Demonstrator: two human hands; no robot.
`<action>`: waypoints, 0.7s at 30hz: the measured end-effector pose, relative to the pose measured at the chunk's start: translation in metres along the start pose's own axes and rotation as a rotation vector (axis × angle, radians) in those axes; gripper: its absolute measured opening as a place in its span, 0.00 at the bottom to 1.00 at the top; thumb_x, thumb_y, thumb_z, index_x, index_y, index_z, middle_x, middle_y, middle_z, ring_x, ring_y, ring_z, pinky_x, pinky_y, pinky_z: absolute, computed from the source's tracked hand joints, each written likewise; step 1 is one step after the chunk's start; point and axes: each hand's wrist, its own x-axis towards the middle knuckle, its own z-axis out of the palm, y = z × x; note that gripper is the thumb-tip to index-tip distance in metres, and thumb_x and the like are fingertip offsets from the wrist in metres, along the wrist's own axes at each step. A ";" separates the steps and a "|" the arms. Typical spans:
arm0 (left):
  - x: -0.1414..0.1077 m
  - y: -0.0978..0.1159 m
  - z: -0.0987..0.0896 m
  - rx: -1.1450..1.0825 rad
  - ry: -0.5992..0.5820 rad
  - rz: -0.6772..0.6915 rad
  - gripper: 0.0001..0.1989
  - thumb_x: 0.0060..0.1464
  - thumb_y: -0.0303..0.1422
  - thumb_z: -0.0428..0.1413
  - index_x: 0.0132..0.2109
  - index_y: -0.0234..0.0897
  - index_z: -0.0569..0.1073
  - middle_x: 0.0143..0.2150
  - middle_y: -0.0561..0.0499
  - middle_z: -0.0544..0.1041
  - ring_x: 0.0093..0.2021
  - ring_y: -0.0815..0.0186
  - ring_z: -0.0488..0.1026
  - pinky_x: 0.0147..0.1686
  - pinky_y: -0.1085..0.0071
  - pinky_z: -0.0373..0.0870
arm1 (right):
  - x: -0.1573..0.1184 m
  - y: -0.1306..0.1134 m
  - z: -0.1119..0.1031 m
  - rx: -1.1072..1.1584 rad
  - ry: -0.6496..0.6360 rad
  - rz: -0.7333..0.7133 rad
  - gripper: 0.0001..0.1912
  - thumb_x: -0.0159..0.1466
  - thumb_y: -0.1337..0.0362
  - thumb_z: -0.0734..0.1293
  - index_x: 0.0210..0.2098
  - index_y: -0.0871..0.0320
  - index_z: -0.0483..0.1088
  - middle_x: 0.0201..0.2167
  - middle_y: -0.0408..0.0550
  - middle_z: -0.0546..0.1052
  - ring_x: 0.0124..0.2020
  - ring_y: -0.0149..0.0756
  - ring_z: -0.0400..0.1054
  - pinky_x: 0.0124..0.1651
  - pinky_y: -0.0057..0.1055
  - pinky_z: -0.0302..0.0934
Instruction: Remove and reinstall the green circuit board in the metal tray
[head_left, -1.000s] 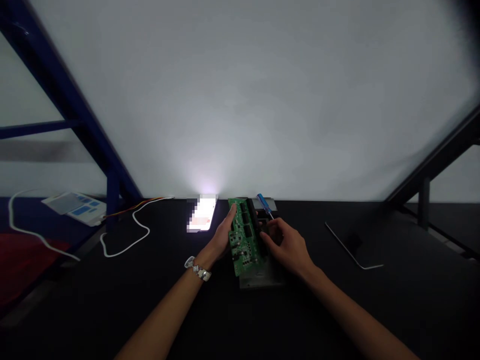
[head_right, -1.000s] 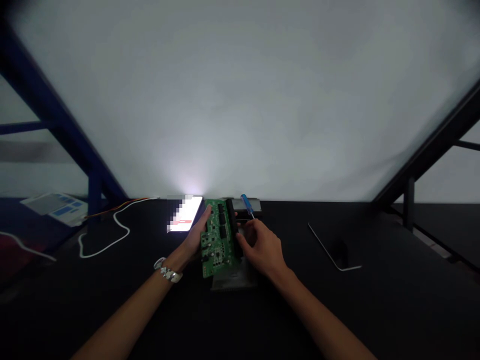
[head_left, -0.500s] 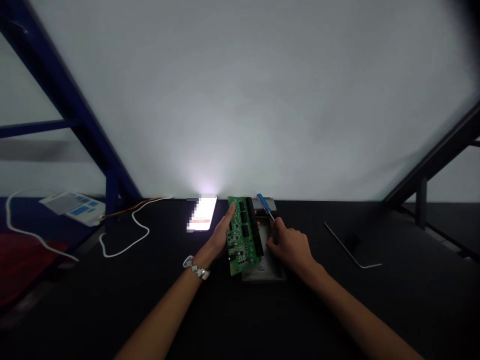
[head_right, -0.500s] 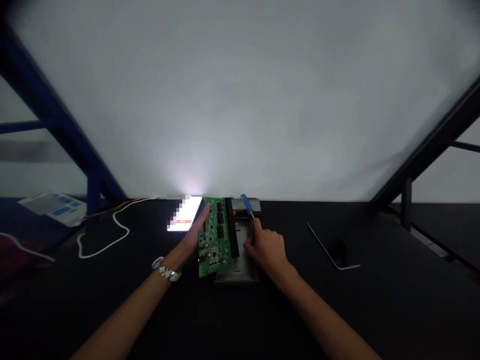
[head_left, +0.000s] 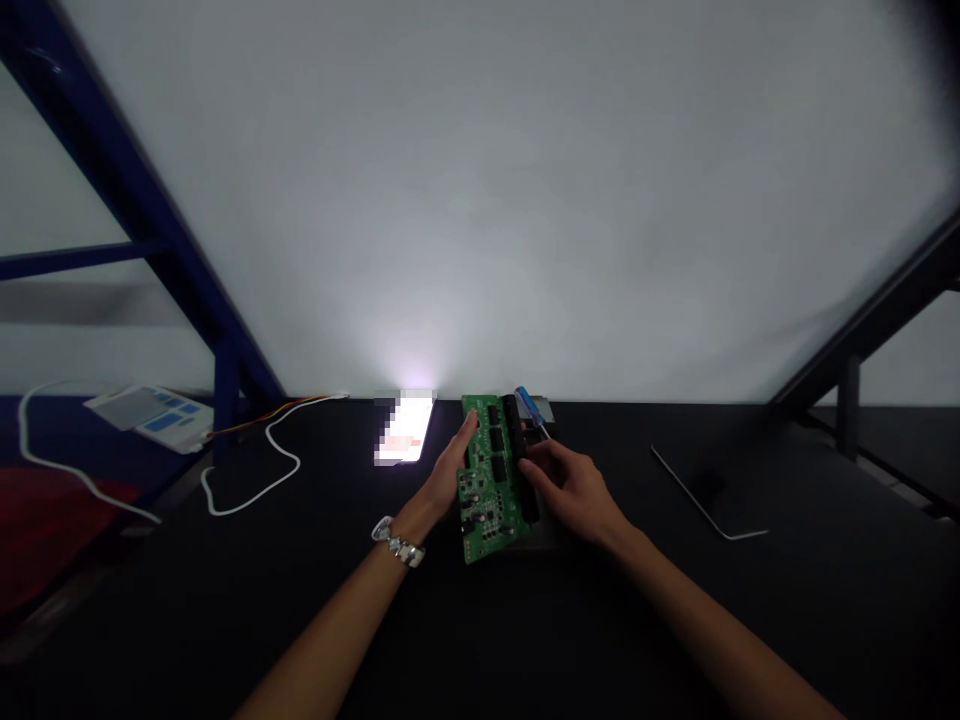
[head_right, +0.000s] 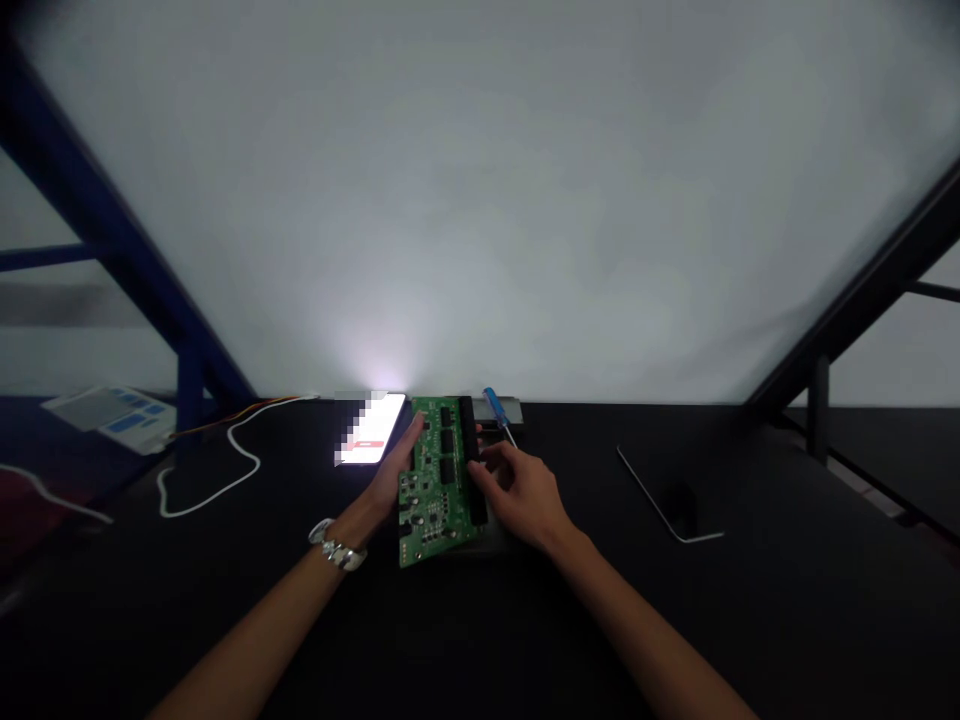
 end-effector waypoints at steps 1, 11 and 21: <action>0.000 0.000 0.001 0.016 0.011 0.025 0.29 0.58 0.50 0.55 0.59 0.35 0.70 0.46 0.45 0.80 0.49 0.56 0.76 0.51 0.62 0.68 | 0.000 -0.001 0.003 0.089 -0.035 -0.011 0.16 0.64 0.49 0.63 0.41 0.55 0.72 0.28 0.44 0.76 0.26 0.34 0.68 0.30 0.30 0.57; -0.007 0.008 0.008 0.101 -0.102 -0.017 0.23 0.59 0.46 0.55 0.54 0.35 0.74 0.43 0.44 0.80 0.46 0.55 0.76 0.46 0.62 0.71 | 0.017 0.002 -0.005 0.351 0.003 -0.037 0.13 0.65 0.54 0.65 0.42 0.57 0.69 0.28 0.45 0.76 0.28 0.35 0.68 0.30 0.31 0.61; -0.008 0.021 -0.002 0.353 -0.229 0.122 0.24 0.55 0.33 0.61 0.59 0.46 0.71 0.62 0.44 0.70 0.65 0.51 0.61 0.64 0.52 0.54 | 0.030 -0.005 -0.020 0.239 0.098 -0.175 0.11 0.66 0.57 0.63 0.45 0.54 0.70 0.34 0.48 0.79 0.32 0.39 0.72 0.40 0.37 0.65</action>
